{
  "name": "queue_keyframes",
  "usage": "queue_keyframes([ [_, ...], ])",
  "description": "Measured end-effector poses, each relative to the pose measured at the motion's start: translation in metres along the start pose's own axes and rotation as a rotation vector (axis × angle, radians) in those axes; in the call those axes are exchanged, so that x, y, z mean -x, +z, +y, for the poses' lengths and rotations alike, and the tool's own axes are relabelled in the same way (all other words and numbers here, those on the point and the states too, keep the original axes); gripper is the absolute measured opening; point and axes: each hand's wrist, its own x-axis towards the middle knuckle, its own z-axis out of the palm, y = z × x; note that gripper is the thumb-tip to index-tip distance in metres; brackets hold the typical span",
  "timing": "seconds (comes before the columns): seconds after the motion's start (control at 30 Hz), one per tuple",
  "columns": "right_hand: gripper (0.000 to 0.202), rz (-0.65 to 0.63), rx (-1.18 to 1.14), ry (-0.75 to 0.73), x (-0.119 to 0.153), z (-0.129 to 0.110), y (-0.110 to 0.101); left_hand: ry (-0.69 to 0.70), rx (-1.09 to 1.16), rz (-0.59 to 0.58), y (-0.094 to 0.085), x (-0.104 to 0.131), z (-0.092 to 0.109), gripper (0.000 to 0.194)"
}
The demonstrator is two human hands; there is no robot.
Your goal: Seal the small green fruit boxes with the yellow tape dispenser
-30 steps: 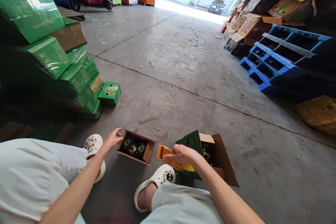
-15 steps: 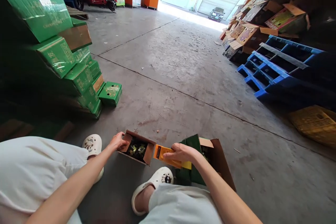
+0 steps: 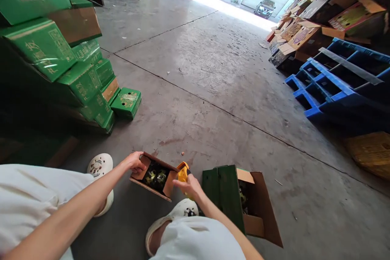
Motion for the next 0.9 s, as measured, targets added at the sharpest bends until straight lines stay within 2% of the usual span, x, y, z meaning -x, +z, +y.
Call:
queue_keyframes([
  [0.1,0.058,0.042,-0.043,0.094,-0.022,0.002,0.036,0.03,0.015,-0.027,0.002,-0.005,-0.001,0.109],
  [0.23,0.066,0.052,-0.147,0.173,-0.034,0.009,0.062,0.195,0.029,0.028,0.008,-0.007,-0.01,0.086],
  [0.3,0.07,0.066,-0.142,0.189,-0.035,0.009,0.065,0.254,0.1,0.065,0.009,-0.005,-0.013,0.071],
  [0.33,0.072,0.063,-0.127,0.188,-0.035,0.008,0.064,0.253,0.159,0.047,0.009,-0.002,-0.013,0.066],
  [0.47,0.073,0.049,-0.077,0.169,-0.038,0.008,0.063,0.116,0.392,-0.099,0.004,0.01,-0.001,0.056],
  [0.57,0.07,0.067,-0.055,0.161,-0.044,0.011,0.066,0.006,0.429,0.004,0.005,0.014,0.014,0.056],
  [0.67,0.071,0.08,-0.058,0.16,-0.048,0.015,0.071,-0.027,0.429,0.049,0.011,0.015,0.02,0.049],
  [0.83,0.071,0.088,-0.079,0.13,-0.041,0.018,0.075,0.016,0.485,0.028,0.017,0.022,0.016,0.071],
  [0.9,0.07,0.106,-0.093,0.106,-0.038,0.019,0.074,0.053,0.5,0.025,0.018,0.022,0.016,0.074],
])
